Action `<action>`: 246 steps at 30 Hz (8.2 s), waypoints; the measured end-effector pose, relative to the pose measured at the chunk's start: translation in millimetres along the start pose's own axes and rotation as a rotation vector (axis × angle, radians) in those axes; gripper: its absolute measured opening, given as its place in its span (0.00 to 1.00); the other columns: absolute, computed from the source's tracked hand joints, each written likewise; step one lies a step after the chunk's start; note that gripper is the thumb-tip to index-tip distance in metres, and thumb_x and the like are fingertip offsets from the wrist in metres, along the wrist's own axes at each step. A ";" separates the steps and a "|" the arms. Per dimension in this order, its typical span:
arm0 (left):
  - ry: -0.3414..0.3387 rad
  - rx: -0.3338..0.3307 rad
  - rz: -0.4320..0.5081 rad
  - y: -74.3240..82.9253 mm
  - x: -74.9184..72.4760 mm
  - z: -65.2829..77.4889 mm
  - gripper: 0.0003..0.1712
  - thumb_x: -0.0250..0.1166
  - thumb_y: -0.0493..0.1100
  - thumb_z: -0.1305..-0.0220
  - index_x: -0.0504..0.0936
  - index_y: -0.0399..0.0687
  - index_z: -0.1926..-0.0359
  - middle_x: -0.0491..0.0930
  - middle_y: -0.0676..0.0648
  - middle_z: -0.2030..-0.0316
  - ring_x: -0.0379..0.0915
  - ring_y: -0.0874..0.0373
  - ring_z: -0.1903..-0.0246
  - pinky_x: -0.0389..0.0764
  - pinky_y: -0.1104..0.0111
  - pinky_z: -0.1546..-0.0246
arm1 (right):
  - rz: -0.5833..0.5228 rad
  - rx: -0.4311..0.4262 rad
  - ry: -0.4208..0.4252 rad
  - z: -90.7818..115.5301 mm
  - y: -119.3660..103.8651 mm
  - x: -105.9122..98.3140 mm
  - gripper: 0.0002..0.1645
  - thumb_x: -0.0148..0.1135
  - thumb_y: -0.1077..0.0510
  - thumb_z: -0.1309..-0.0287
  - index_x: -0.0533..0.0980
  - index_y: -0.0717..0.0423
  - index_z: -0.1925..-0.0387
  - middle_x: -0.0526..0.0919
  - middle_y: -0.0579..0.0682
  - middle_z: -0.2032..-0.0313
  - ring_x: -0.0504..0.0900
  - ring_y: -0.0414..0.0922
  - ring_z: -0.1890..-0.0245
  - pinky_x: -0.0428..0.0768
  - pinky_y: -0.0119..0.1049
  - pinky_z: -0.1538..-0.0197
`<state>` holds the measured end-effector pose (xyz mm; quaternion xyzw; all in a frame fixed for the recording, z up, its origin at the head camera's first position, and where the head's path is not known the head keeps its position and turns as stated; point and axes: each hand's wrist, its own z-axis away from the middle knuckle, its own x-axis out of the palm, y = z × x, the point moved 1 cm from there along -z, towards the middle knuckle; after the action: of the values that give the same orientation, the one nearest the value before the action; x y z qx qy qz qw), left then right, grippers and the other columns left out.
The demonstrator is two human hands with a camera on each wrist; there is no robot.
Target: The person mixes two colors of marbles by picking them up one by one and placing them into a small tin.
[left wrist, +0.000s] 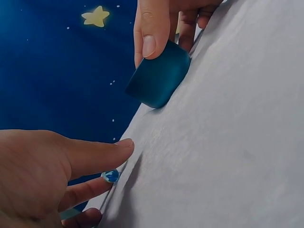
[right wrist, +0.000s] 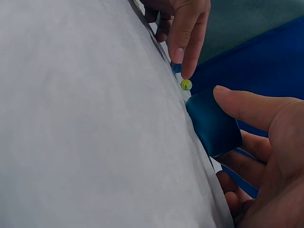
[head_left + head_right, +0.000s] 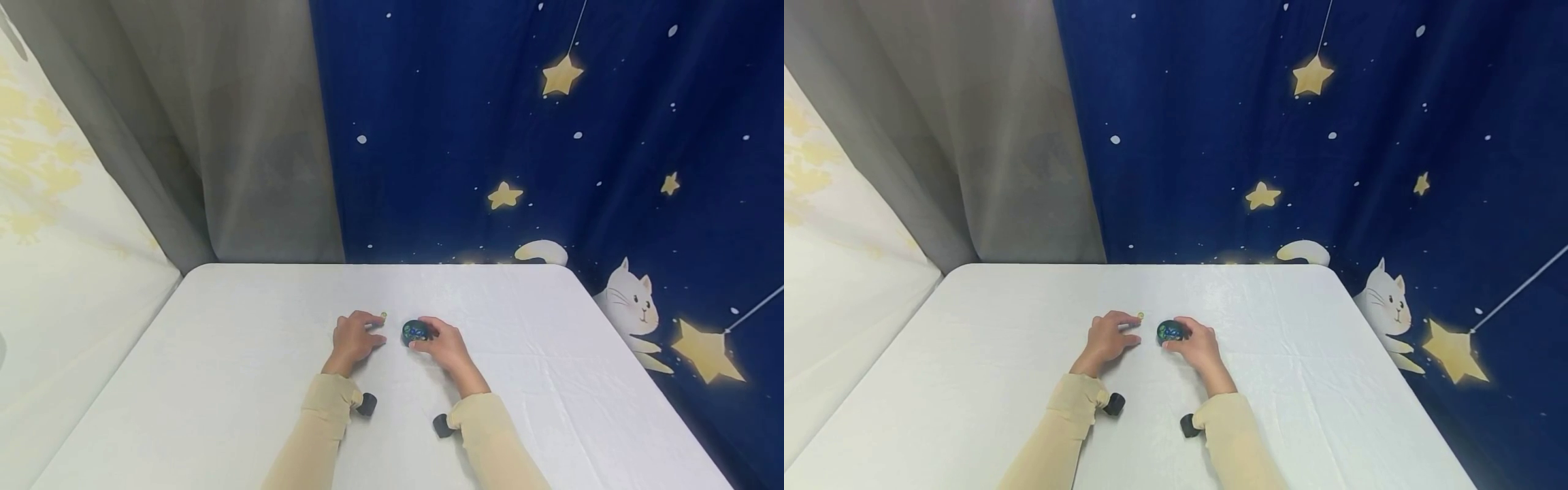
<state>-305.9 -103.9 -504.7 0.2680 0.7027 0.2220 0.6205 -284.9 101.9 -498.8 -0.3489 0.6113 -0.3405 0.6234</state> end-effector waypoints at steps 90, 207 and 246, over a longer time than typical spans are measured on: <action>-0.014 0.185 0.317 20.3 -8.7 -6.7 0.09 0.68 0.38 0.39 0.86 0.52 0.58 0.78 0.54 0.70 0.70 0.58 0.70 0.71 0.64 0.65 | -0.007 -0.009 0.025 -3.8 1.3 1.0 0.34 0.75 0.57 0.54 0.76 0.52 0.42 0.77 0.56 0.42 0.72 0.58 0.39 0.66 0.55 0.39; -0.133 0.101 -0.082 3.8 18.1 -4.5 0.33 0.70 0.55 0.43 0.77 0.50 0.38 0.63 0.45 0.31 0.38 0.35 0.29 0.35 0.41 0.35 | 0.010 -0.047 0.033 -4.5 1.5 4.9 0.34 0.76 0.57 0.55 0.76 0.54 0.42 0.79 0.57 0.44 0.74 0.58 0.41 0.67 0.55 0.40; 0.124 0.058 0.112 9.1 9.3 -8.2 0.25 0.74 0.44 0.47 0.82 0.53 0.46 0.80 0.47 0.50 0.65 0.44 0.45 0.62 0.47 0.44 | 0.006 -0.045 0.025 -4.1 2.2 2.8 0.35 0.76 0.57 0.55 0.76 0.54 0.42 0.79 0.56 0.43 0.74 0.58 0.41 0.69 0.54 0.40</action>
<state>-313.9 -90.7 -504.8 0.3104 0.7299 0.2521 0.5544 -289.0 100.6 -502.2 -0.3567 0.6276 -0.3291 0.6087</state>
